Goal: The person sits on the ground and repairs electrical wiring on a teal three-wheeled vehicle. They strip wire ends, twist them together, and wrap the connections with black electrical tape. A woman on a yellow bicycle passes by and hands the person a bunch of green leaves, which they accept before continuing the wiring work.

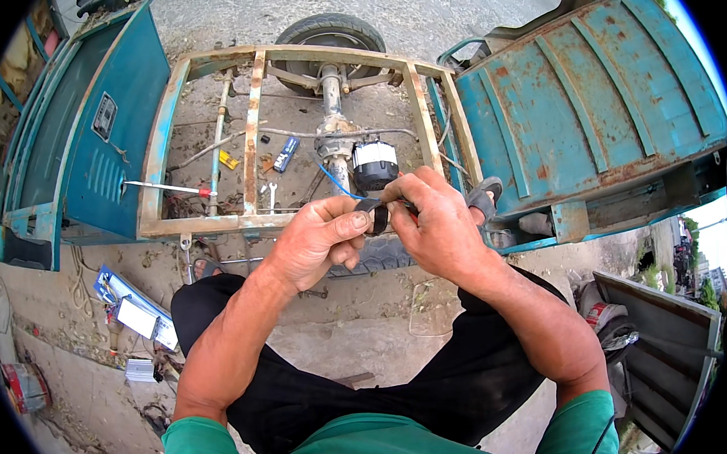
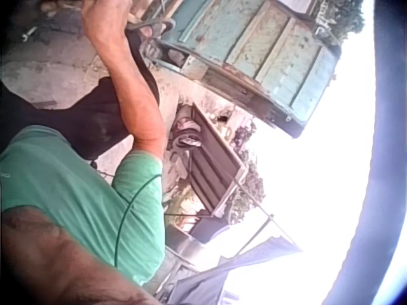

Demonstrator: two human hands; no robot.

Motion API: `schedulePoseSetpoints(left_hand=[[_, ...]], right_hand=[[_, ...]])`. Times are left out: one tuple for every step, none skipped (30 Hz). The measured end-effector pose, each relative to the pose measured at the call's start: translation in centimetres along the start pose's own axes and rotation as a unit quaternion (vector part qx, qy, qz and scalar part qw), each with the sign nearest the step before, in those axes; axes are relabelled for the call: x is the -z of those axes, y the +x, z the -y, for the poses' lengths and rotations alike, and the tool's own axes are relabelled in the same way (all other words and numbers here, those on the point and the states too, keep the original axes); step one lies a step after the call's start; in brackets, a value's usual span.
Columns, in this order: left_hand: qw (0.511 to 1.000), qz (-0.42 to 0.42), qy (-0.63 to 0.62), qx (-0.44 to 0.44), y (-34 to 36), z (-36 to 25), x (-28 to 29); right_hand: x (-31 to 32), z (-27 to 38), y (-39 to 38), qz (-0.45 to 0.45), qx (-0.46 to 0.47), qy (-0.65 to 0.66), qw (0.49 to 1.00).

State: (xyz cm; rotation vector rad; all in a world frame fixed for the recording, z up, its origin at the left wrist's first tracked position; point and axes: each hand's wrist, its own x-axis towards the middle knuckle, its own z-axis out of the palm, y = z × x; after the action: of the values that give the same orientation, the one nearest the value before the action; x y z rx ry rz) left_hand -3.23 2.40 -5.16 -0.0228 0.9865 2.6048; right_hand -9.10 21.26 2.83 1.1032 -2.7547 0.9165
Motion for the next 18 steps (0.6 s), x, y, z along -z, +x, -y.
schedulePoseSetpoints(left_hand=[[0.999, 0.011, -0.039, -0.006, 0.0, 0.1, 0.1], [0.997, 0.021, -0.078, -0.011, -0.1, 0.2, 0.1], [0.993, 0.032, -0.117, -0.016, -0.2, 0.3, 0.0], [0.992, 0.044, -0.116, -0.035, -0.3, 0.3, -0.3], [0.99, 0.056, -0.115, -0.054, -0.3, 0.2, -0.9], [0.988, 0.068, -0.113, -0.074, -0.4, 0.1, -1.3], [0.995, 0.021, 0.013, -0.099, -0.5, -0.2, -1.7], [0.983, -0.027, 0.137, -0.123, -0.7, -0.4, -1.9], [0.952, -0.074, 0.259, -0.145, -0.8, -0.4, -2.0], [0.897, -0.103, 0.376, -0.21, -0.8, -0.3, -1.9], [0.822, -0.13, 0.484, -0.27, -0.7, -0.2, -1.7], [0.73, -0.154, 0.582, -0.324, -0.6, -0.1, -1.5], [0.699, -0.148, 0.6, -0.36, -0.5, -0.2, -1.3], [0.665, -0.142, 0.618, -0.395, -0.2, -0.6, -1.1], [0.629, -0.135, 0.634, -0.429, 0.0, -0.9, -0.8], [0.639, -0.12, 0.633, -0.42, 0.1, -1.0, -0.7], [0.648, -0.105, 0.633, -0.412, 0.2, -1.1, -0.5], [0.656, -0.089, 0.632, -0.403, 0.2, -1.2, -0.4]], right_hand=[[-0.1, -0.1, 0.1, 0.004, 0.007, -0.007, 1.0], [-0.1, -0.1, 0.2, 0.007, 0.013, -0.014, 1.0], [-0.2, 0.0, 0.2, 0.01, 0.003, 0.002, 1.0], [-0.2, 0.2, 0.4, 0.012, -0.006, 0.017, 1.0], [-0.1, 0.3, 0.5, 0.014, -0.016, 0.032, 0.999], [0.0, 0.2, 0.6, 0.021, -0.036, 0.048, 0.998], [0.2, 0.2, 0.8, 0.028, -0.055, 0.063, 0.996], [0.3, 0.2, 0.9, 0.037, -0.074, 0.079, 0.993], [0.4, 0.4, 0.9, 0.061, -0.1, 0.084, 0.99], [0.6, 0.6, 0.9, 0.086, -0.125, 0.089, 0.984], [0.7, 0.7, 0.9, 0.111, -0.149, 0.094, 0.978], [0.7, 0.6, 0.9, 0.123, -0.171, 0.109, 0.971], [0.8, 0.4, 0.9, 0.135, -0.193, 0.123, 0.964], [0.8, 0.2, 0.9, 0.147, -0.214, 0.137, 0.956], [0.9, 0.3, 1.1, 0.164, -0.241, 0.165, 0.942], [1.2, 0.6, 1.2, 0.18, -0.268, 0.193, 0.927], [1.4, 0.7, 1.3, 0.195, -0.294, 0.219, 0.91], [1.4, 0.6, 1.4, 0.198, -0.296, 0.223, 0.907]])
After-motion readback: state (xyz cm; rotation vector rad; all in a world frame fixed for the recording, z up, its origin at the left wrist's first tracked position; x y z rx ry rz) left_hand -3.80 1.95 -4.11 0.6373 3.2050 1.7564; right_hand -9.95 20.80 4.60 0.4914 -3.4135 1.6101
